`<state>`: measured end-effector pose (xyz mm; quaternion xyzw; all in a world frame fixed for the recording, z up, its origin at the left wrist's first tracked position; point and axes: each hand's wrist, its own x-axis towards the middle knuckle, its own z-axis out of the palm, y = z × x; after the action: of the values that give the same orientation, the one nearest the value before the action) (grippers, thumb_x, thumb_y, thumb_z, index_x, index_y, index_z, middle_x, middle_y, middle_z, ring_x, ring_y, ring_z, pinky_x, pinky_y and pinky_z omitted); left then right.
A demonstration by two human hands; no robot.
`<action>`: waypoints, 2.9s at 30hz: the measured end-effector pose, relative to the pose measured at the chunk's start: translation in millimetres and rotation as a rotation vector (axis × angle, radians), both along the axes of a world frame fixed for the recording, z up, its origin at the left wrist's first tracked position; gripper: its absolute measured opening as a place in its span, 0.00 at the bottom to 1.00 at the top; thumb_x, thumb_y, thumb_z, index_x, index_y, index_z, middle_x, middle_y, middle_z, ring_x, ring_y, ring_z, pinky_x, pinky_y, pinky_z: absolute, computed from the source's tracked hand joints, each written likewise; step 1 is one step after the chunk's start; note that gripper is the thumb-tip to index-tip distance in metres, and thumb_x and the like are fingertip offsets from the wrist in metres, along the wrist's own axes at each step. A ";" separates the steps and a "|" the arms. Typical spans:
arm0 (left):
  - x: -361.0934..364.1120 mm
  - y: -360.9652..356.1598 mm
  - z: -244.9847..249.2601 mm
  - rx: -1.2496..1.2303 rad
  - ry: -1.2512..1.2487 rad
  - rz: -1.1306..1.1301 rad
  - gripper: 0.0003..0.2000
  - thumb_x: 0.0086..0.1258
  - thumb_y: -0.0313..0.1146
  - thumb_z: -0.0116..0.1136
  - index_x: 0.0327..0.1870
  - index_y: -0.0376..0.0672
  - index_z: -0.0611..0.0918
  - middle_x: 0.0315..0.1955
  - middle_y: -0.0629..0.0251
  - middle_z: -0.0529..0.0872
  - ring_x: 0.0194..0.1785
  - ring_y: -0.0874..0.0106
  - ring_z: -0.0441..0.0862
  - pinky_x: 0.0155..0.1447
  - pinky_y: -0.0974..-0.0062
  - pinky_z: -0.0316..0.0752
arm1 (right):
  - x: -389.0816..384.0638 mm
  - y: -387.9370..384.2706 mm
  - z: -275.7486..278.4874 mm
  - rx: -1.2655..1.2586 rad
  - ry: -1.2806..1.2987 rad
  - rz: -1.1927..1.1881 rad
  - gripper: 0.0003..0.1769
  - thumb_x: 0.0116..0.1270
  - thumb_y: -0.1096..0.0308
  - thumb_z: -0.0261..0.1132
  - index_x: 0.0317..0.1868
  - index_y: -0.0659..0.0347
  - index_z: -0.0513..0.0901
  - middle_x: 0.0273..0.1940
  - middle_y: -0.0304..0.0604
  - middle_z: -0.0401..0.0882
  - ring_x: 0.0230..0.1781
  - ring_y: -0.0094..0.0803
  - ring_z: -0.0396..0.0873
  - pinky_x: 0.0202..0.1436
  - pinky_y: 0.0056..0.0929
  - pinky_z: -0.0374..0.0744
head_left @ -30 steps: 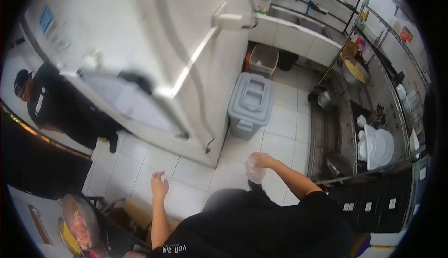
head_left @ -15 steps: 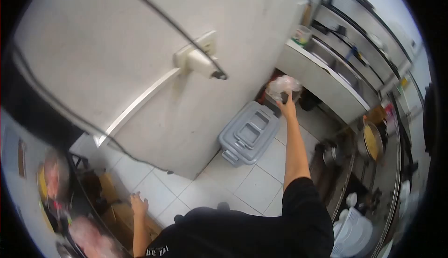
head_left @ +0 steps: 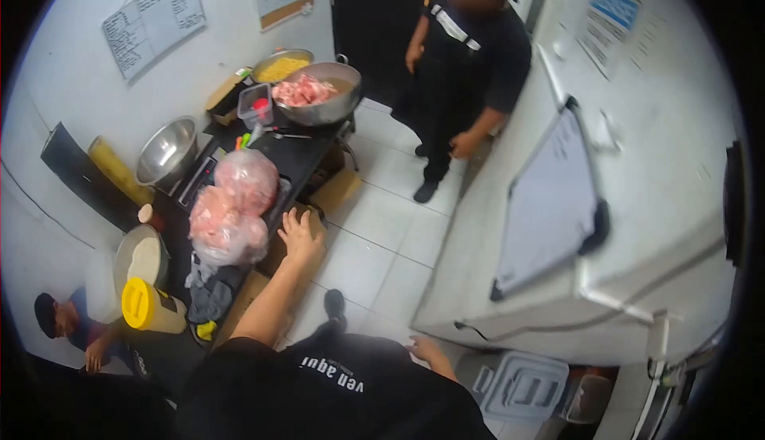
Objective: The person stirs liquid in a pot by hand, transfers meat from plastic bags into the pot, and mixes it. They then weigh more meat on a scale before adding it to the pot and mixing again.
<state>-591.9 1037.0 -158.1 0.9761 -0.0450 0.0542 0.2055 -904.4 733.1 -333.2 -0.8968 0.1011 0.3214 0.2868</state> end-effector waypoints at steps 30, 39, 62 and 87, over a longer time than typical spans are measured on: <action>532.4 -73.5 -16.5 -0.171 -0.199 0.335 0.32 0.70 0.44 0.57 0.71 0.37 0.63 0.75 0.47 0.52 0.78 0.46 0.43 0.72 0.34 0.46 | 918.3 -34.3 273.4 0.212 -0.659 0.629 0.17 0.67 0.70 0.60 0.55 0.64 0.80 0.50 0.60 0.81 0.52 0.52 0.80 0.57 0.42 0.76; 551.7 -70.7 -48.7 -0.296 -0.095 0.430 0.42 0.64 0.31 0.48 0.76 0.32 0.39 0.76 0.40 0.35 0.77 0.40 0.29 0.78 0.51 0.33 | 1093.9 43.1 189.9 -0.152 -0.591 0.949 0.08 0.61 0.72 0.62 0.38 0.66 0.85 0.45 0.55 0.83 0.49 0.51 0.80 0.53 0.46 0.77; 671.1 -96.4 11.8 0.052 -0.012 0.276 0.41 0.54 0.42 0.71 0.72 0.58 0.66 0.77 0.53 0.48 0.79 0.48 0.43 0.73 0.34 0.44 | 1074.2 76.9 134.0 -0.319 -0.048 1.785 0.25 0.62 0.55 0.65 0.54 0.62 0.82 0.53 0.53 0.82 0.53 0.48 0.81 0.57 0.45 0.77; 669.7 -87.3 11.1 0.257 0.287 0.224 0.41 0.53 0.46 0.71 0.71 0.56 0.65 0.66 0.66 0.70 0.71 0.62 0.64 0.74 0.45 0.54 | 1158.9 92.9 144.9 0.126 -0.611 1.604 0.42 0.53 0.60 0.75 0.68 0.56 0.68 0.65 0.50 0.71 0.64 0.48 0.72 0.66 0.45 0.72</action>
<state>77.7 949.7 -147.1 0.9908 0.0871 -0.0691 0.0765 254.5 826.0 -188.2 -0.7266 -0.6629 0.1767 0.0369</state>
